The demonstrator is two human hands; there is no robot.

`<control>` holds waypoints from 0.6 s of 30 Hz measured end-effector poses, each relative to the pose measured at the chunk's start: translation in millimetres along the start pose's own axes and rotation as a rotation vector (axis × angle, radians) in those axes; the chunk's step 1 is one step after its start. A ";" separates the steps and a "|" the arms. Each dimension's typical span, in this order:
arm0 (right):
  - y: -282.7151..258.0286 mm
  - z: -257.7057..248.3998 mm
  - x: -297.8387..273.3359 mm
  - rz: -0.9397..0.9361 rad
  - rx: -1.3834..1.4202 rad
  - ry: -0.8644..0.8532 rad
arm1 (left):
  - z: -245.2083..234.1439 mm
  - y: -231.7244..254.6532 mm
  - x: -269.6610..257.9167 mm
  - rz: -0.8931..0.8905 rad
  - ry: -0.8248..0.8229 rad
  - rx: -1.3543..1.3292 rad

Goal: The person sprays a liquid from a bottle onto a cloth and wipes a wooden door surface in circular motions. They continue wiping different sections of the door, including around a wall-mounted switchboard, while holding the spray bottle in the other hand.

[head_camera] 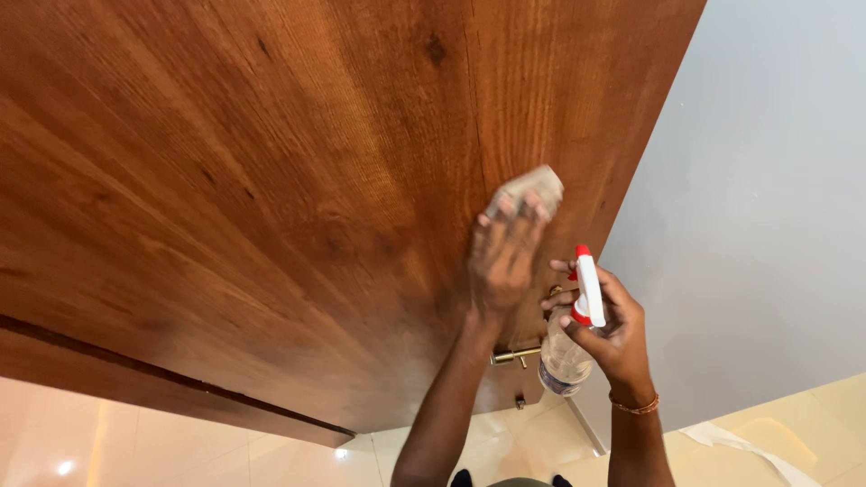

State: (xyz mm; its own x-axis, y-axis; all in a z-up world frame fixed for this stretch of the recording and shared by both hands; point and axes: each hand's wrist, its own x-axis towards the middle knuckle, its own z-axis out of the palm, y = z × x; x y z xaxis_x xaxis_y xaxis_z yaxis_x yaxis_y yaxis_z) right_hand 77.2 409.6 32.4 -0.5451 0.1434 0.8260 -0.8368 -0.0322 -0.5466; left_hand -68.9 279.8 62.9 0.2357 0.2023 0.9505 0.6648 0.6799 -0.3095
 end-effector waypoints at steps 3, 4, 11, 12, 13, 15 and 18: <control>-2.2 -4.7 -0.8 -0.003 0.009 0.011 | -5.0 14.1 -55.9 -0.035 -0.149 -0.151; -3.4 -7.1 -2.7 -0.007 -0.003 0.014 | -8.9 15.6 -73.7 -0.071 -0.156 -0.178; -9.6 -16.2 -1.2 0.048 -0.041 0.034 | -15.1 -20.7 -50.4 -0.247 0.194 0.085; -10.2 -15.6 -0.9 0.052 -0.048 0.034 | -11.2 -23.3 -31.8 -0.229 0.197 0.085; -11.1 -15.1 -0.9 0.050 -0.046 0.030 | -7.8 -24.1 -14.5 -0.209 0.201 0.085; -14.0 -15.9 -1.6 0.043 -0.041 0.020 | 5.9 -7.7 10.9 -0.121 0.179 0.081; -16.2 -18.3 -2.0 -0.020 0.009 -0.012 | 19.3 21.6 10.9 0.063 0.000 -0.110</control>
State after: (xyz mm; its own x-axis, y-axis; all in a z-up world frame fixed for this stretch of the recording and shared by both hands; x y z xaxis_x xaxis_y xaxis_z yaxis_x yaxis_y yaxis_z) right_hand 92.8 427.9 37.0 -0.5286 0.1321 0.8385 -0.8480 -0.0385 -0.5285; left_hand -65.7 310.3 67.1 0.2795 0.2424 0.9290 0.7227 0.5840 -0.3698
